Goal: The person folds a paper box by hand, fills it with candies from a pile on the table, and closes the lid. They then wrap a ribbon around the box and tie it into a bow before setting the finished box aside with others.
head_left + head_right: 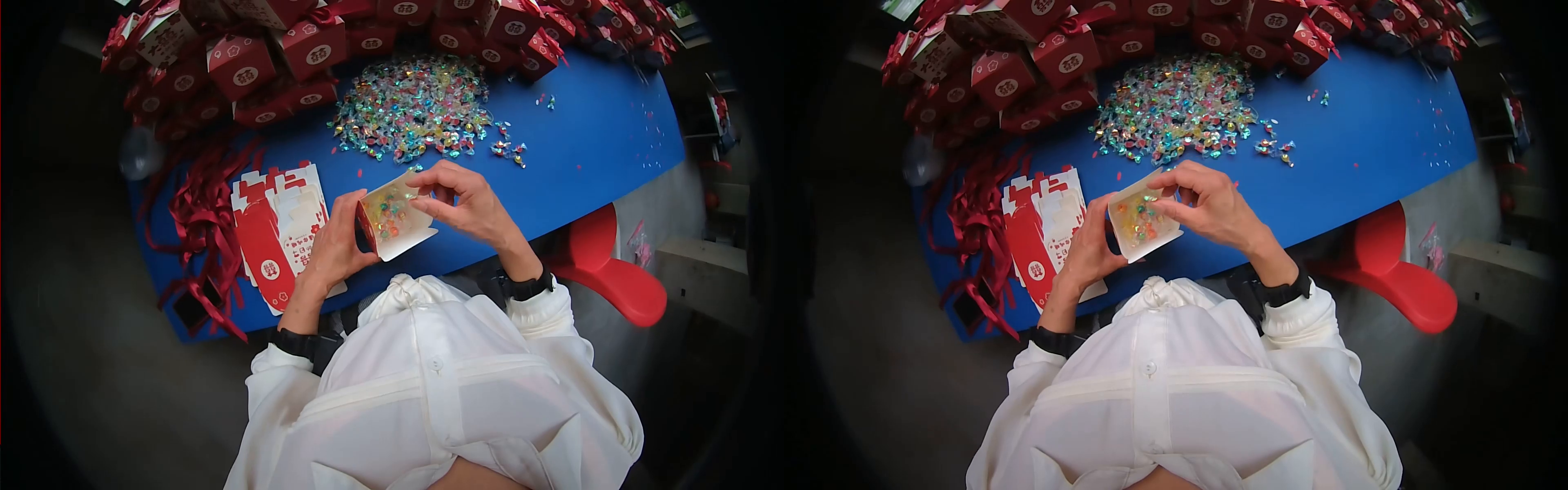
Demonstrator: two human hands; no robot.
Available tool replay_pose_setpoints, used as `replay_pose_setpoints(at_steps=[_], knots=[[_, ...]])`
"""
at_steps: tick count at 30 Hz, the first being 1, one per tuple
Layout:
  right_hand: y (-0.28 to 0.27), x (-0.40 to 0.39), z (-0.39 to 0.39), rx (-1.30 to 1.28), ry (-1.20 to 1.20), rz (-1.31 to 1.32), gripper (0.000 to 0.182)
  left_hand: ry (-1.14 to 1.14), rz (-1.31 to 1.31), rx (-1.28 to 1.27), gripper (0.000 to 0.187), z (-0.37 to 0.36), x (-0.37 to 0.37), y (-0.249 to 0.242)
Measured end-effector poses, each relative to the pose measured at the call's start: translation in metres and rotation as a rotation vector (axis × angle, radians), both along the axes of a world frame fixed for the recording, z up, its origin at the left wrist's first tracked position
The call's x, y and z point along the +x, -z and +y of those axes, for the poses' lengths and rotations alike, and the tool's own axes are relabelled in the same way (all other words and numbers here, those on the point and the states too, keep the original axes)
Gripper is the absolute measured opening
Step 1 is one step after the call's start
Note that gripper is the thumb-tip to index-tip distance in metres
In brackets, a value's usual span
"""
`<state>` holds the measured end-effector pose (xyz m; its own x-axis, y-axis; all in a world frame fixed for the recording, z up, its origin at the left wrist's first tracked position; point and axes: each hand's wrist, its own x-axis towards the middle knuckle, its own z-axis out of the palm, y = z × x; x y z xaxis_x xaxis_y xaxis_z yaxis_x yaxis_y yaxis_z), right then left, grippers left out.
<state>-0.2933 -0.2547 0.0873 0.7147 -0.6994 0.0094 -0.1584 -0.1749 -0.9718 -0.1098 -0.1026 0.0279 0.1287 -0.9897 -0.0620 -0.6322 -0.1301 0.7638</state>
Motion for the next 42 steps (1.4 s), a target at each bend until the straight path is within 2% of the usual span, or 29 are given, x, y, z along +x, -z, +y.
replay_pose_setpoints(at_steps=[1, 2, 4, 5, 6, 8, 10, 14, 16, 17, 18, 20, 21, 24, 25, 26, 28, 29, 30, 32, 33, 37, 39, 40, 42], knots=[[-0.005, 0.001, 0.000, -0.150, -0.096, 0.095, 0.018, -0.023, 0.023, -0.017, 0.098, 0.000, 0.000, 0.002], [0.002, 0.002, -0.004, -0.150, -0.097, 0.095, 0.018, -0.024, 0.023, -0.017, 0.098, 0.001, 0.000, 0.004], [0.041, 0.010, -0.022, 0.153, 0.250, 0.030, 0.018, -0.029, 0.001, -0.031, 0.098, 0.005, 0.001, 0.008], [0.072, 0.009, -0.032, 0.026, 0.237, 0.078, 0.020, -0.033, -0.001, -0.032, 0.098, 0.006, 0.002, 0.010], [0.088, 0.009, -0.031, 0.024, 0.235, 0.076, 0.020, -0.031, 0.002, -0.044, 0.097, 0.008, 0.003, 0.013], [0.104, 0.010, -0.024, -0.439, 0.045, 0.359, 0.023, -0.031, 0.005, -0.055, 0.097, 0.010, 0.003, 0.014], [0.102, 0.012, -0.018, -0.519, 0.043, 0.373, 0.025, -0.041, 0.040, -0.036, 0.096, 0.012, 0.004, 0.014], [0.105, 0.003, -0.026, -0.430, 0.031, 0.419, 0.019, -0.053, 0.010, -0.059, 0.096, 0.016, 0.005, 0.022], [0.079, 0.002, -0.032, 0.125, 0.165, 0.396, 0.015, -0.055, 0.019, -0.075, 0.096, 0.015, 0.005, 0.021], [0.076, -0.001, -0.032, 0.215, 0.177, 0.209, 0.016, -0.056, 0.022, -0.077, 0.096, 0.014, 0.005, 0.021], [0.062, 0.000, -0.028, 0.213, 0.176, 0.212, 0.016, -0.059, 0.022, -0.075, 0.096, 0.014, 0.005, 0.021], [0.025, 0.005, -0.018, 0.296, 0.028, -0.016, 0.017, -0.060, 0.023, -0.072, 0.095, 0.014, 0.004, 0.020], [0.022, 0.004, -0.015, 0.329, -0.115, -0.045, 0.018, -0.054, 0.024, -0.077, 0.095, 0.013, 0.004, 0.019], [0.009, 0.013, -0.013, 0.350, -0.135, -0.056, 0.020, -0.049, 0.022, -0.083, 0.095, 0.012, 0.004, 0.020], [0.024, 0.016, -0.021, 0.273, -0.042, 0.015, 0.022, -0.053, 0.020, -0.081, 0.095, 0.013, 0.005, 0.021], [0.037, 0.019, -0.027, 0.272, -0.046, 0.014, 0.022, -0.057, 0.019, -0.082, 0.095, 0.014, 0.005, 0.021], [0.063, 0.025, -0.033, 0.002, 0.080, 0.278, 0.023, -0.047, 0.018, -0.099, 0.095, 0.015, 0.004, 0.022], [0.076, 0.027, -0.035, -0.096, 0.050, 0.444, 0.023, -0.048, 0.016, -0.100, 0.095, 0.015, 0.005, 0.022], [0.091, 0.026, -0.032, -0.097, 0.051, 0.444, 0.023, -0.043, 0.034, -0.098, 0.095, 0.015, 0.004, 0.023], [0.113, 0.023, -0.026, -0.547, 0.106, 0.398, 0.022, -0.039, 0.050, -0.097, 0.095, 0.015, 0.004, 0.022], [0.100, 0.024, -0.023, -0.405, 0.081, 0.511, 0.020, -0.036, 0.034, -0.111, 0.095, 0.015, 0.003, 0.021], [0.091, 0.017, -0.026, -0.382, 0.043, 0.484, 0.019, -0.035, 0.002, -0.166, 0.096, 0.017, 0.003, 0.023], [0.066, 0.013, -0.028, 0.148, 0.124, 0.488, 0.019, -0.046, 0.010, -0.146, 0.097, 0.017, 0.003, 0.026], [0.061, 0.012, -0.028, 0.146, 0.124, 0.491, 0.019, -0.056, 0.017, -0.125, 0.097, 0.017, 0.003, 0.027], [0.050, 0.009, -0.024, 0.182, 0.192, 0.155, 0.019, -0.053, 0.045, -0.114, 0.098, 0.015, 0.003, 0.023]])
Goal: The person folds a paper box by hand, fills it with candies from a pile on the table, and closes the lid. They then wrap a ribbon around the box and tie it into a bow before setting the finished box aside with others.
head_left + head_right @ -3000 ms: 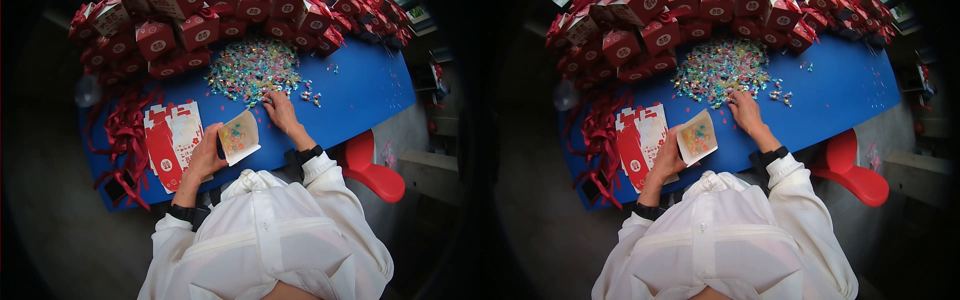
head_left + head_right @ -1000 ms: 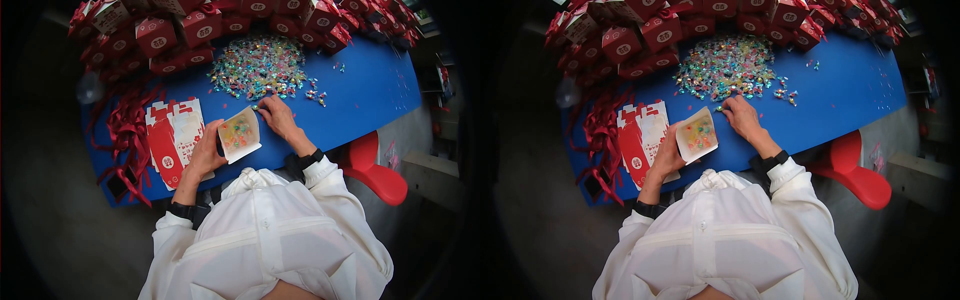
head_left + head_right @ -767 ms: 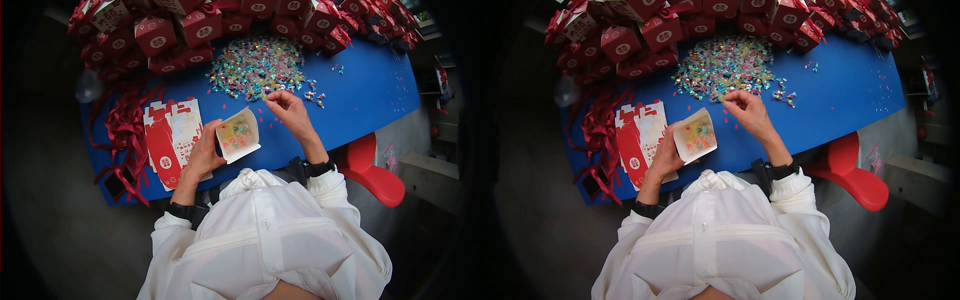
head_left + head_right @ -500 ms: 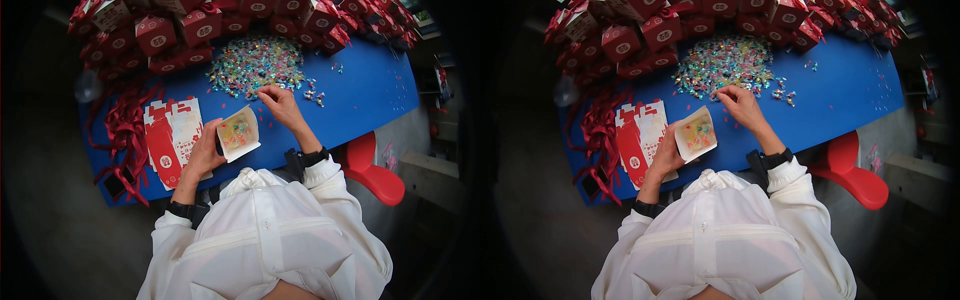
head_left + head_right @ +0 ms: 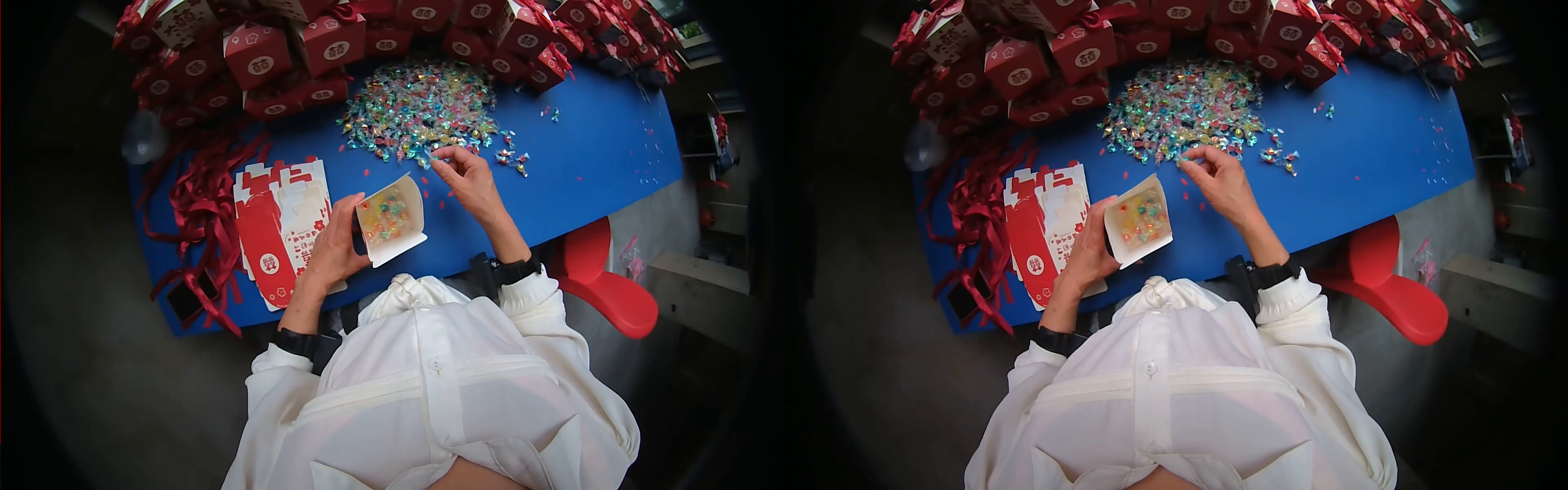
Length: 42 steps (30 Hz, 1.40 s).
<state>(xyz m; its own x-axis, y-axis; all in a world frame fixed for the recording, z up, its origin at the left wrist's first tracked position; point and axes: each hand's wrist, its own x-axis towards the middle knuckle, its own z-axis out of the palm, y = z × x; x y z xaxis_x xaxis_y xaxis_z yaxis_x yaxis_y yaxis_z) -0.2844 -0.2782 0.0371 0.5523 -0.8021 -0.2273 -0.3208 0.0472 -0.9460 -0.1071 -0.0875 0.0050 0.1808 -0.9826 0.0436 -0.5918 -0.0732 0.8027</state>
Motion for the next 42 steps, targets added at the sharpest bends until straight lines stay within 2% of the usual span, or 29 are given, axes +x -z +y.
replay_pose_setpoints(at_steps=[2, 4, 9, 11, 12, 14, 17, 18, 20, 21, 23, 24, 26, 27, 31, 33, 34, 36, 37, 40, 41, 42], knots=[[-0.023, 0.005, 0.012, 0.023, -0.029, -0.090, 0.019, 0.012, 0.025, 0.011, 0.099, -0.001, 0.000, 0.000], [-0.030, 0.008, 0.021, -0.033, -0.259, -0.142, 0.019, 0.019, -0.035, -0.002, 0.101, -0.001, 0.002, 0.002], [-0.046, 0.013, 0.028, -0.081, -0.341, -0.071, 0.020, 0.020, 0.002, 0.007, 0.102, 0.000, 0.002, 0.000], [-0.049, 0.014, 0.033, -0.443, -0.467, -0.051, 0.022, 0.025, 0.015, 0.023, 0.102, 0.000, 0.001, 0.000], [-0.049, 0.013, 0.036, -0.444, -0.466, -0.050, 0.022, 0.018, -0.002, 0.010, 0.102, 0.000, 0.000, 0.000], [-0.047, 0.011, 0.043, -0.635, -0.480, 0.088, 0.022, 0.013, -0.019, -0.004, 0.102, -0.001, 0.000, 0.002], [-0.051, 0.010, 0.046, -0.524, -0.538, 0.075, 0.018, 0.013, -0.014, -0.008, 0.101, 0.000, 0.002, 0.005], [-0.047, 0.010, 0.044, -0.525, -0.536, 0.077, 0.018, 0.021, -0.013, -0.017, 0.100, 0.000, 0.003, 0.006], [-0.026, 0.011, 0.034, -0.139, -0.202, -0.135, 0.015, 0.025, -0.012, -0.025, 0.099, 0.001, 0.003, 0.006], [-0.015, 0.009, 0.024, -0.140, -0.204, -0.135, 0.015, 0.010, 0.022, -0.001, 0.100, 0.003, 0.002, 0.006], [0.006, 0.001, 0.007, -0.130, -0.006, 0.108, 0.017, -0.007, 0.055, 0.020, 0.100, 0.005, 0.002, 0.004], [0.012, 0.000, 0.007, -0.132, -0.005, 0.107, 0.017, -0.012, 0.058, 0.025, 0.101, 0.007, 0.002, 0.003], [0.022, -0.003, 0.007, -0.340, -0.262, 0.275, 0.018, -0.013, 0.061, 0.029, 0.102, 0.007, 0.001, 0.002], [0.028, -0.004, 0.013, -0.497, -0.303, 0.306, 0.018, -0.007, 0.071, 0.029, 0.102, 0.007, 0.002, 0.002], [0.043, -0.004, 0.020, -0.663, -0.233, 0.399, 0.017, -0.002, 0.071, 0.027, 0.102, 0.007, 0.003, 0.001], [0.028, -0.003, 0.017, -0.181, -0.185, 0.340, 0.016, -0.005, 0.075, 0.022, 0.101, 0.008, 0.004, 0.005], [0.018, -0.002, 0.017, -0.179, -0.187, 0.340, 0.016, -0.001, 0.082, 0.015, 0.100, 0.008, 0.003, 0.006], [-0.005, 0.001, 0.019, 0.059, -0.173, -0.124, 0.016, -0.007, 0.063, 0.012, 0.099, 0.008, 0.002, 0.005], [-0.021, 0.001, 0.021, 0.133, -0.255, -0.177, 0.018, -0.011, 0.043, 0.008, 0.098, 0.007, 0.002, 0.005], [-0.040, 0.006, 0.020, 0.160, -0.363, -0.233, 0.019, 0.003, 0.044, 0.004, 0.098, 0.007, 0.003, 0.005], [-0.038, 0.010, 0.015, 0.134, -0.254, -0.204, 0.021, 0.004, 0.042, 0.003, 0.098, 0.007, 0.003, 0.005], [-0.031, 0.012, 0.010, 0.131, -0.256, -0.204, 0.021, 0.008, 0.026, -0.016, 0.098, 0.007, 0.003, 0.005]])
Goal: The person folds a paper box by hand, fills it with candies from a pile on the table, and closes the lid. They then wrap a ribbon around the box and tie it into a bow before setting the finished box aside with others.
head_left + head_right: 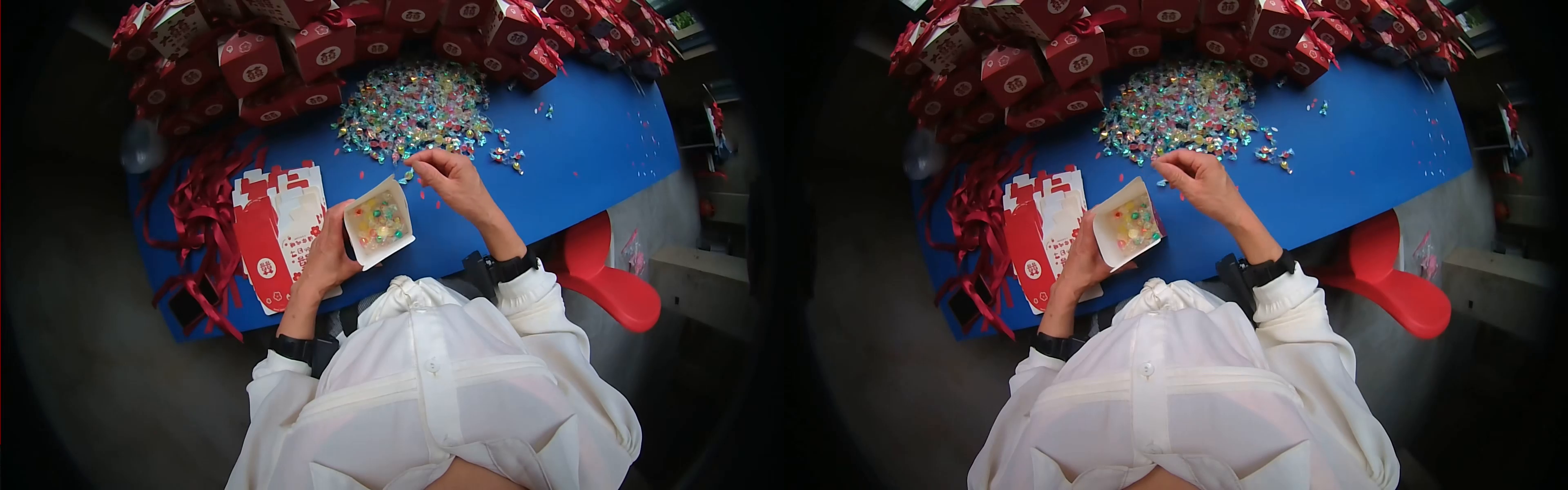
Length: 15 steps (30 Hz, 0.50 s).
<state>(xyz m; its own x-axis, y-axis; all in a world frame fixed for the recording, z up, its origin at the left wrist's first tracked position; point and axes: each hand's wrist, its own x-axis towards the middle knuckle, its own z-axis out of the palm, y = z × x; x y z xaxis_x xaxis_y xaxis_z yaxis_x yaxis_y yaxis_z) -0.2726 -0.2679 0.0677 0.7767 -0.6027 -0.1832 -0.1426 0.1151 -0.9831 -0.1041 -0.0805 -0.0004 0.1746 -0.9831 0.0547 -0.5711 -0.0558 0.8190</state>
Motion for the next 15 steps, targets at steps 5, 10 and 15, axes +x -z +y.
replay_pose_setpoints(at_steps=[5, 10, 15], knots=[[0.075, -0.005, -0.010, -0.502, -0.057, 0.432, 0.019, -0.007, 0.018, 0.018, 0.099, 0.000, 0.000, -0.002], [0.067, -0.006, -0.014, -0.479, 0.000, 0.576, 0.018, -0.011, 0.040, 0.040, 0.099, 0.001, 0.000, 0.001], [0.032, -0.008, -0.018, -0.061, 0.135, 0.255, 0.018, -0.026, -0.034, 0.017, 0.097, -0.002, -0.001, 0.001]])
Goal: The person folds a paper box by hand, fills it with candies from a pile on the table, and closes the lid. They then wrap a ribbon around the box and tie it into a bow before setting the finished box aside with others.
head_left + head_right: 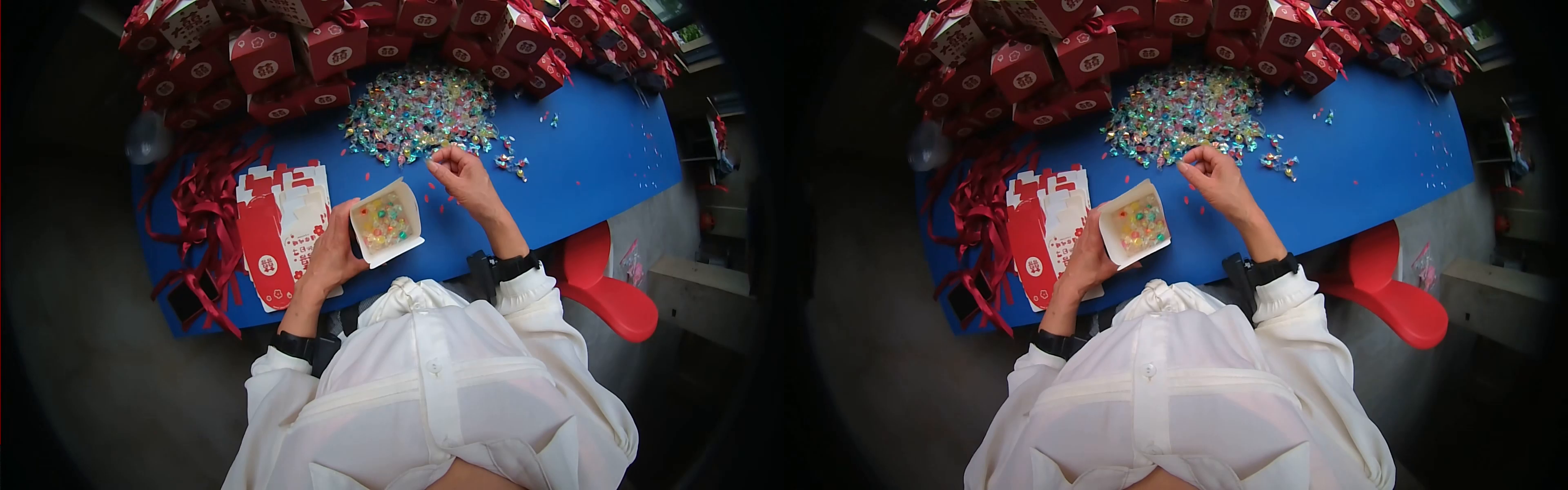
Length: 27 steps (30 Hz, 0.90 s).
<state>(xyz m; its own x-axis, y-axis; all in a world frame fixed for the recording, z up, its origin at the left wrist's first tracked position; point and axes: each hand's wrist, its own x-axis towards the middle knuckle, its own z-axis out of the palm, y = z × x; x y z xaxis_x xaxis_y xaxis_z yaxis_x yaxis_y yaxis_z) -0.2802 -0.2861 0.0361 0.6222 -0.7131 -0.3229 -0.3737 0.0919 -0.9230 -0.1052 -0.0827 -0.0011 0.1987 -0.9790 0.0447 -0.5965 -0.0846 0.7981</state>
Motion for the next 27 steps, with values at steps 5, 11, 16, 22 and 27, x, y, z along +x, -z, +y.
replay_pose_setpoints(at_steps=[5, 11, 16, 22, 27], knots=[[-0.013, 0.004, 0.013, 0.024, -0.074, -0.251, 0.016, -0.017, -0.033, 0.030, 0.094, -0.006, -0.003, -0.006], [-0.033, 0.007, 0.034, 0.058, -0.067, -0.407, 0.016, -0.041, 0.003, 0.105, 0.091, -0.011, -0.004, -0.006], [-0.051, 0.006, 0.046, -0.189, -0.322, -0.117, 0.014, -0.027, -0.025, 0.052, 0.095, -0.013, -0.004, -0.005], [0.013, -0.018, 0.003, 0.090, 0.065, -0.183, 0.016, -0.045, 0.001, 0.055, 0.101, -0.011, -0.004, -0.006], [0.051, -0.028, -0.011, -0.550, 0.111, 0.406, 0.027, -0.027, 0.015, 0.060, 0.101, -0.011, -0.003, -0.008]])
